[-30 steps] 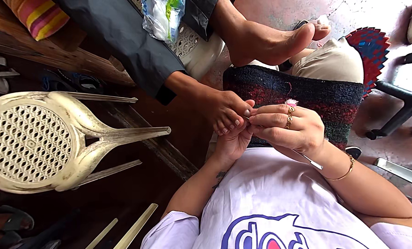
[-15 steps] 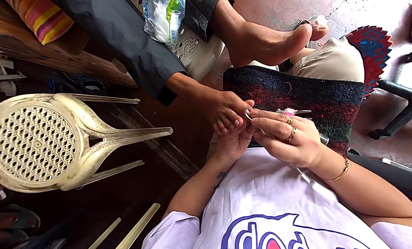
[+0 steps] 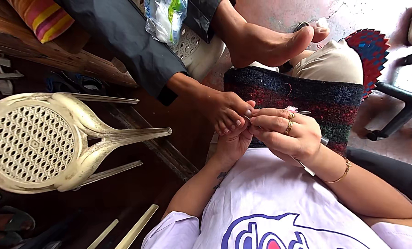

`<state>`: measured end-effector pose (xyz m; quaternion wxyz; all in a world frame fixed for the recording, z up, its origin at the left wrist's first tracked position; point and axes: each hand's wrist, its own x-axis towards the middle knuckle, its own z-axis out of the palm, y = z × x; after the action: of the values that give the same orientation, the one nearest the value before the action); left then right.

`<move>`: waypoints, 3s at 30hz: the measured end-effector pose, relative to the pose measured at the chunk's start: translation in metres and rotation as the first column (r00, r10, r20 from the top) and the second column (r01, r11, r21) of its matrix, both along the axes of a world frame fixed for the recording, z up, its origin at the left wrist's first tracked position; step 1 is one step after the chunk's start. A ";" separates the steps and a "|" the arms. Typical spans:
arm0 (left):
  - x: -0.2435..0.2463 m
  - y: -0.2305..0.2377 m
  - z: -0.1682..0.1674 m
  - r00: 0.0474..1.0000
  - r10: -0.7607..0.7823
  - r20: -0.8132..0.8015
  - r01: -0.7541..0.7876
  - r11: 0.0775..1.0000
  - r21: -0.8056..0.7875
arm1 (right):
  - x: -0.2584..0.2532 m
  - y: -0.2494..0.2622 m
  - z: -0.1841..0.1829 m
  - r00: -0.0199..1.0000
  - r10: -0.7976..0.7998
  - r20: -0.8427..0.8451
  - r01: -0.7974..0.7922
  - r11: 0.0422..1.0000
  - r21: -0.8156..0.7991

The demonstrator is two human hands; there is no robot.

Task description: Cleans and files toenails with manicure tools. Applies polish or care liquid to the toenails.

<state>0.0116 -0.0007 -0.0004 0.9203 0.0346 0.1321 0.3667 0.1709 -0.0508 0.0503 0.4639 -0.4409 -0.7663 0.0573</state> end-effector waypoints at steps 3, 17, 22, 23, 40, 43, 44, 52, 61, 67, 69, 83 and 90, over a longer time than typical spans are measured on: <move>0.000 0.000 -0.001 0.999 -0.016 0.038 0.016 1.000 -0.013 | 0.000 -0.001 -0.006 1.000 -0.006 0.022 0.005 0.998 0.058; 0.002 -0.002 0.005 0.995 0.034 -0.093 -0.036 0.999 -0.023 | -0.025 0.038 0.027 0.823 -0.076 -0.563 -0.023 0.986 -0.167; 0.005 -0.001 0.001 0.995 0.083 -0.060 -0.085 0.996 -0.028 | -0.035 0.092 0.028 0.834 -0.138 -0.534 0.058 0.985 -0.164; 0.006 -0.001 0.002 0.995 0.089 -0.050 -0.091 0.995 -0.038 | -0.035 0.091 0.032 0.835 -0.139 -0.532 0.053 0.983 -0.175; 0.004 0.004 -0.001 1.000 0.010 0.027 -0.008 0.998 -0.070 | -0.002 -0.003 0.019 0.988 -0.099 -0.122 0.068 0.970 -0.233; 0.004 0.003 0.000 1.000 0.015 0.008 -0.015 0.997 -0.069 | -0.003 -0.002 0.025 0.987 -0.112 -0.111 0.077 0.958 -0.277; 0.004 0.003 0.000 1.000 0.015 0.006 -0.015 0.998 -0.064 | -0.003 -0.001 0.027 0.986 -0.120 -0.114 0.082 0.952 -0.294; 0.002 0.004 -0.004 0.997 -0.013 0.080 0.017 0.999 -0.040 | 0.002 0.007 0.019 0.954 -0.126 -0.271 0.036 0.948 -0.317; 0.002 0.004 -0.005 0.997 -0.015 0.081 0.017 0.999 -0.027 | 0.000 0.002 -0.006 0.946 -0.059 -0.317 0.017 0.991 -0.131; 0.002 0.004 -0.004 0.999 -0.022 0.049 0.024 0.999 -0.025 | -0.004 -0.003 -0.003 0.970 -0.062 -0.234 0.036 0.993 -0.115; 0.001 0.004 -0.004 0.999 -0.021 0.025 0.021 1.000 -0.013 | -0.007 -0.003 0.008 0.960 -0.111 -0.258 0.058 0.978 -0.202; 0.000 0.003 -0.006 0.998 -0.023 0.063 0.024 1.000 -0.010 | -0.001 0.006 0.005 0.935 -0.080 -0.347 0.009 0.979 -0.202; 0.000 0.003 -0.003 0.999 -0.032 0.036 0.032 0.999 -0.014 | -0.005 -0.001 0.001 0.954 -0.070 -0.292 0.031 0.990 -0.136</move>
<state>0.0119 0.0026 -0.0037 0.9284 0.0237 0.1178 0.3516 0.1656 -0.0517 0.0515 0.5453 -0.4761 -0.6710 0.1604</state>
